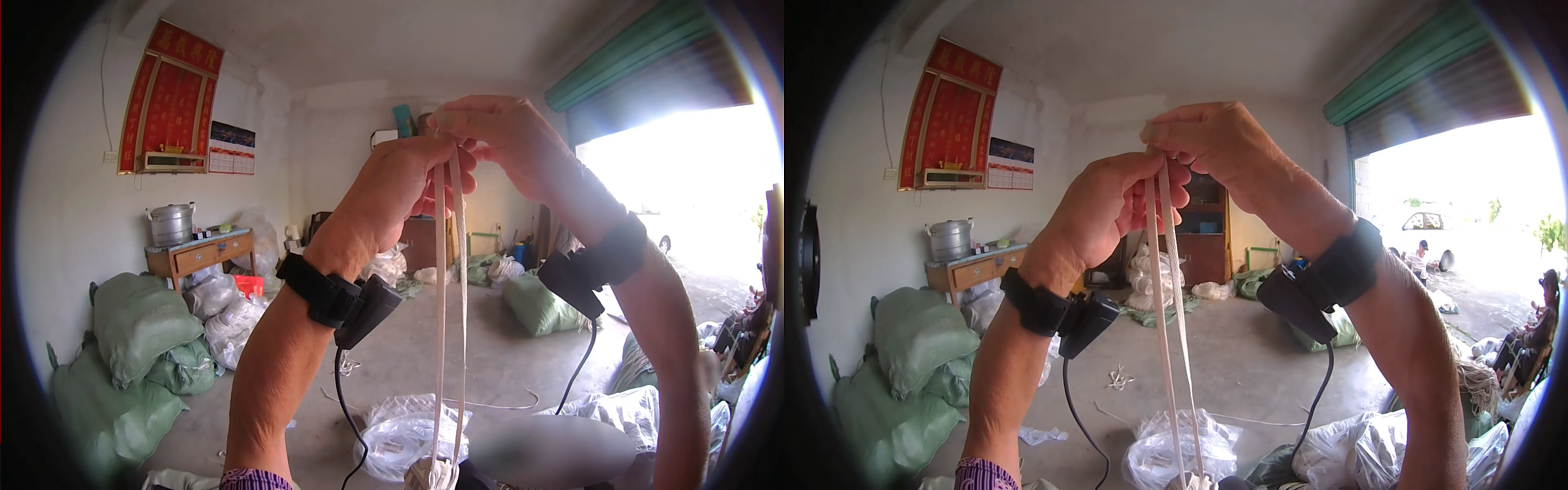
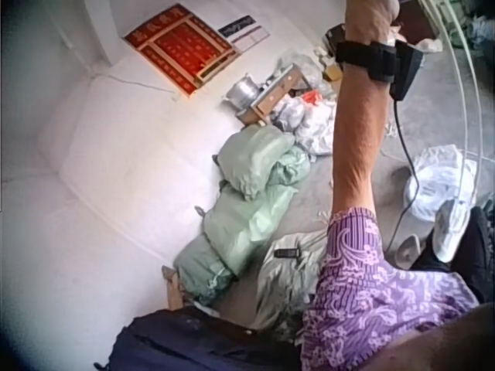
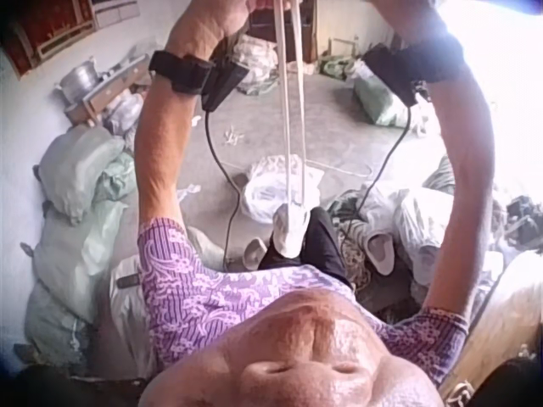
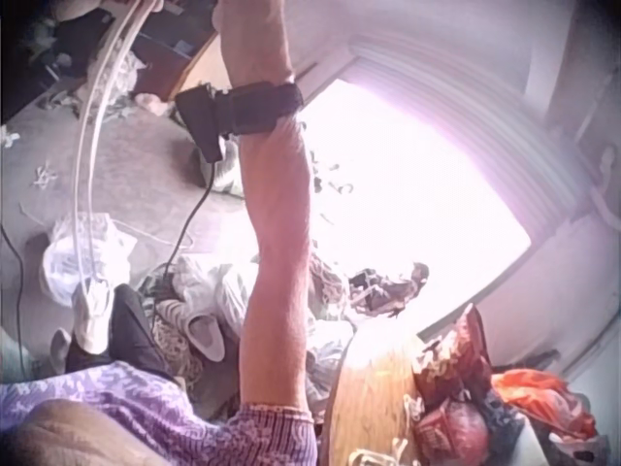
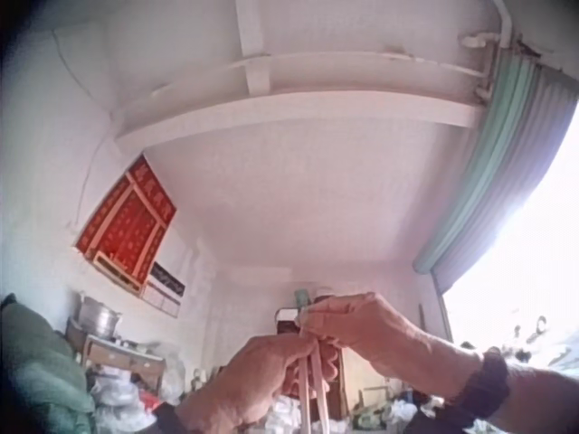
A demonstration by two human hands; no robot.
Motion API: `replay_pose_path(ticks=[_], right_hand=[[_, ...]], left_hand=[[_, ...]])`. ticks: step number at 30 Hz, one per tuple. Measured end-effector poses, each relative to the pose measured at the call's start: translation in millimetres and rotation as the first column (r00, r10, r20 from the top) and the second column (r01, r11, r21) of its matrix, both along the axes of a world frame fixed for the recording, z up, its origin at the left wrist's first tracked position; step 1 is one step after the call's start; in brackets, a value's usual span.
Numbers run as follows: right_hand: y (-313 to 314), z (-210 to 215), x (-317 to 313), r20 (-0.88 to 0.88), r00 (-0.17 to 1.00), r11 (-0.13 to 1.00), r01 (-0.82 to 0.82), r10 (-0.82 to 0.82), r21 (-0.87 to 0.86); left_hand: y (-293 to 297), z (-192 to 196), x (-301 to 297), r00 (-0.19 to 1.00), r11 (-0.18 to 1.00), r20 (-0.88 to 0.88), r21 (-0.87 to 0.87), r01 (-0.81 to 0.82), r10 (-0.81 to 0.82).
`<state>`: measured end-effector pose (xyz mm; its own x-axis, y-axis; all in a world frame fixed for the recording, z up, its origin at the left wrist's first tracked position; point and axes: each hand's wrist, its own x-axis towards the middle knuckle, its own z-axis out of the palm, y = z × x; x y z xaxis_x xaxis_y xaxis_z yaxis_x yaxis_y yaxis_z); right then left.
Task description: Lacing a new white sneaker in a shoe manufacturing facility.
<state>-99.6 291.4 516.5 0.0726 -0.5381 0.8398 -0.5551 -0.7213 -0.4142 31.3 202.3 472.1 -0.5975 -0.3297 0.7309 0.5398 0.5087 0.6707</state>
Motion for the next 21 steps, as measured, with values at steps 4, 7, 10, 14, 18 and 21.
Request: replay_pose_path(ticks=[4, 7, 10, 14, 18, 21], right_hand=[[-1, -9, 2, 0.015, 1.0, 1.0, -0.007, 0.007, -0.02], [-1, -14, 4, 0.012, 1.0, 1.0, 0.0, 0.0, -0.007], [-6, -11, -6, 0.05, 0.998, 1.0, -0.026, 0.025, 0.014], [0, -20, -1, 0.01, 0.999, 0.999, -0.034, 0.034, -0.011], [3, -23, 0, 0.009, 1.0, 1.0, -0.024, 0.024, -0.007], [-1, -21, -9, -0.02, 0.999, 1.0, 0.03, -0.03, -0.006]], left_hand=[[-2, -5, 2, 1.0, 0.999, 0.021, -0.031, 0.02, -0.02], [-1, -11, 5, 1.0, 0.999, 0.006, -0.041, 0.028, -0.028], [-5, -4, -1, 0.998, 0.999, 0.054, -0.039, 0.024, -0.022], [0, -9, 2, 0.997, 0.997, 0.069, -0.065, 0.029, -0.025], [6, -12, 6, 0.994, 0.995, 0.111, -0.1, -0.004, 0.015], [7, -20, 0, 0.996, 0.996, 0.046, -0.039, 0.074, -0.073]])
